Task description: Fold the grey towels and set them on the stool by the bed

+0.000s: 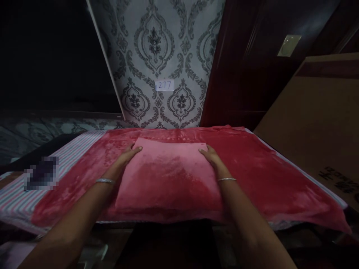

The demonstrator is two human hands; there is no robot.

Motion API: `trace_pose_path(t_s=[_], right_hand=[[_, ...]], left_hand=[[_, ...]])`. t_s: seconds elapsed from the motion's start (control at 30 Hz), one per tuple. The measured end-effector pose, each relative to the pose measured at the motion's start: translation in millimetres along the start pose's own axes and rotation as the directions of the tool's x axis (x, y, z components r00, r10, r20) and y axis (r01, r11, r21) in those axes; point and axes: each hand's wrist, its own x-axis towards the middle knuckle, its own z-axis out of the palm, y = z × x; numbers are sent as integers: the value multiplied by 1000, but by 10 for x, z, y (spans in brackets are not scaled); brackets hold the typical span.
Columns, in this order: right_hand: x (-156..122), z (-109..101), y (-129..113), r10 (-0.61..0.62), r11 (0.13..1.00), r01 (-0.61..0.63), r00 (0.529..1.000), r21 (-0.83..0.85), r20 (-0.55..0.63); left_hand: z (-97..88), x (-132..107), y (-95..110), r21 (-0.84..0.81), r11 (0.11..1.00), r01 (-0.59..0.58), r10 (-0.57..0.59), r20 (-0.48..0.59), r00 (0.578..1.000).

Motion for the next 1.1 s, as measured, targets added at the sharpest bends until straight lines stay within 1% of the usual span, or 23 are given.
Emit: trace_pose_path(t_s=[0.07, 0.13, 0.2, 0.23, 0.27, 0.3, 0.33, 0.37, 0.4, 0.43, 0.47, 0.5, 0.53, 0.57, 0.6, 0.67, 0.7, 0.77, 0.83, 0.93, 1.0, 1.03, 1.1], right_hand=[[101, -85, -102, 16, 1000, -15, 1000, 18, -26], [242, -172, -212, 46, 999, -46, 997, 0, -68], [366, -212, -329, 75, 996, -81, 990, -41, -120], [403, -198, -394, 86, 994, -95, 986, -57, -143], [416, -158, -464, 80, 993, -92, 985, -77, -154], [403, -90, -540, 41, 993, -57, 989, -107, -143], [366, 3, -621, -36, 989, 21, 994, -146, -106], [309, 114, -704, -143, 972, 133, 989, -191, -39], [236, 236, -786, -264, 933, 270, 963, -238, 57], [153, 359, -862, -364, 876, 398, 916, -271, 168], [67, 474, -928, -423, 818, 494, 863, -295, 275], [-16, 574, -981, -448, 770, 561, 815, -305, 368], [-92, 655, -1017, -455, 732, 608, 772, -306, 444], [-156, 714, -1037, -454, 705, 643, 734, -300, 505], [-208, 753, -1041, -454, 685, 669, 701, -288, 549], [-274, 786, -1010, -456, 667, 699, 657, -258, 600], [-291, 790, -983, -449, 668, 701, 649, -251, 614], [-303, 792, -922, -431, 677, 692, 648, -250, 628], [-302, 803, -870, -421, 684, 687, 647, -246, 636], [-307, 821, -835, -398, 700, 673, 647, -241, 650], [-338, 809, -833, -366, 720, 655, 637, -227, 678], [-368, 791, -833, -359, 728, 653, 621, -207, 697], [-470, 732, -820, -380, 727, 672, 563, -139, 734]], left_hand=[[-39, 88, 106, -82, 997, 10, -12, -25, 1000], [-60, 204, 229, -102, 994, -34, 26, -81, 996], [-51, 327, 341, 14, 997, -82, 83, -139, 987], [-30, 384, 389, 104, 989, -108, 123, -145, 982], [3, 436, 431, 191, 971, -147, 172, -122, 978], [52, 483, 470, 261, 944, -201, 225, -66, 972], [118, 523, 505, 304, 913, -271, 277, 24, 961], [202, 559, 538, 323, 881, -347, 320, 135, 938], [302, 590, 569, 330, 848, -416, 341, 262, 903], [416, 617, 598, 332, 818, -470, 335, 389, 858], [540, 640, 623, 334, 793, -510, 309, 501, 809], [670, 662, 642, 338, 773, -536, 272, 588, 762], [799, 681, 654, 346, 759, -552, 231, 650, 724], [924, 700, 659, 356, 748, -560, 193, 691, 697], [1040, 718, 654, 367, 741, -563, 161, 717, 679], [1228, 752, 618, 400, 724, -562, 109, 738, 665], [1297, 768, 589, 422, 713, -561, 84, 742, 665], [1384, 799, 516, 460, 690, -558, 53, 738, 673], [1415, 827, 433, 475, 675, -564, 45, 737, 674], [1407, 864, 311, 458, 668, -587, 51, 758, 650], [1400, 883, 242, 454, 665, -593, 52, 764, 644], [1402, 890, 212, 459, 663, -591, 50, 760, 648], [1417, 894, 166, 474, 659, -585, 48, 749, 661]])
